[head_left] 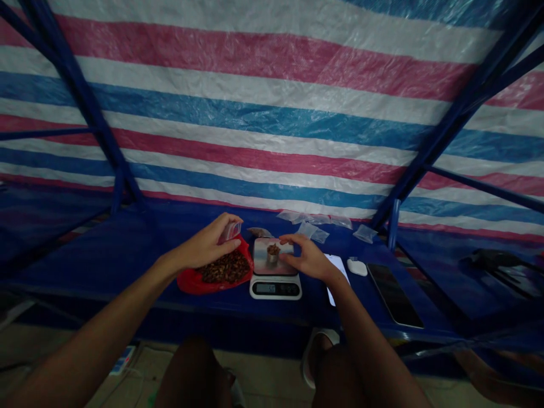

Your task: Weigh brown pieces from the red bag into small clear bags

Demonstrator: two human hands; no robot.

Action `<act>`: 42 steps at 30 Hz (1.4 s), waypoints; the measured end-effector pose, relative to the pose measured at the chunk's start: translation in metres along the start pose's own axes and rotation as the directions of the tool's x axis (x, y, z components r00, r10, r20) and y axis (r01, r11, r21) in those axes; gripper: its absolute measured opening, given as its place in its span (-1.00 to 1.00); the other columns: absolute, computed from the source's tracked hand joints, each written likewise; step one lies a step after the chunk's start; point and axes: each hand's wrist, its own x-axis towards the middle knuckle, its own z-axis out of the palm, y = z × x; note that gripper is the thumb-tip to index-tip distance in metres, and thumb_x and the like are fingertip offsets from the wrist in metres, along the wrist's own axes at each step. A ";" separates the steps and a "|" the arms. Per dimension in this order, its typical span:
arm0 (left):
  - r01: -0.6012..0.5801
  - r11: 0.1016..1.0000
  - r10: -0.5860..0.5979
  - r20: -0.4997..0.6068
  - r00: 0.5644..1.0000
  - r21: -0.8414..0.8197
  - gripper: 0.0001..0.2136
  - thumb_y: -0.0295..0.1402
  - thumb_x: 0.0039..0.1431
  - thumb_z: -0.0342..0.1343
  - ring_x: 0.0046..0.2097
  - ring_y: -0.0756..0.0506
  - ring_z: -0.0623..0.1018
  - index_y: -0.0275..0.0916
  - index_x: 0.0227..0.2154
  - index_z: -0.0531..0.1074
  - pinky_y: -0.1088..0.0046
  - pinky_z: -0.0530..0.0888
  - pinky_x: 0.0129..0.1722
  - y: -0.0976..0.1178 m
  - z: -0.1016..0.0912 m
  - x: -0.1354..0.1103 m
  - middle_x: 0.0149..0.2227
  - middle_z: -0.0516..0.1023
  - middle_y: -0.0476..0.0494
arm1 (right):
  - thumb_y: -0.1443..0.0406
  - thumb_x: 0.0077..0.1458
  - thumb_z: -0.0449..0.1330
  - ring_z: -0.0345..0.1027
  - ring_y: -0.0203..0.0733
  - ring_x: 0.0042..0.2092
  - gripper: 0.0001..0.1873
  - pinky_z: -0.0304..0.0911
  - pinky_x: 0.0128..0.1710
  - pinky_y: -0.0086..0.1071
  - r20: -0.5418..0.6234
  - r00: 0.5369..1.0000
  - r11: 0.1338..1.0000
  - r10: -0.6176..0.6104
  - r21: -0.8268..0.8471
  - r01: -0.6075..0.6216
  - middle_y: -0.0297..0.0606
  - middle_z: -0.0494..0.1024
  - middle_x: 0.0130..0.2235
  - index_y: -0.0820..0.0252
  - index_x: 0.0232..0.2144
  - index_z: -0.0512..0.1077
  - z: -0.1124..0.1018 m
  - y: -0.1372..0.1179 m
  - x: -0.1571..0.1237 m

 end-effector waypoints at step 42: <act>-0.045 0.998 0.053 -0.169 0.984 0.047 -0.44 -0.03 0.26 0.24 0.14 -0.29 0.62 -0.24 0.22 0.49 0.14 0.48 0.23 -0.008 0.103 0.003 0.14 0.63 -0.28 | 0.37 0.14 0.38 0.50 -0.09 -0.04 -0.62 0.37 0.03 -0.18 0.056 0.964 0.962 -0.261 -0.071 0.265 -0.20 0.61 -0.07 0.08 0.02 0.59 0.015 -0.023 0.005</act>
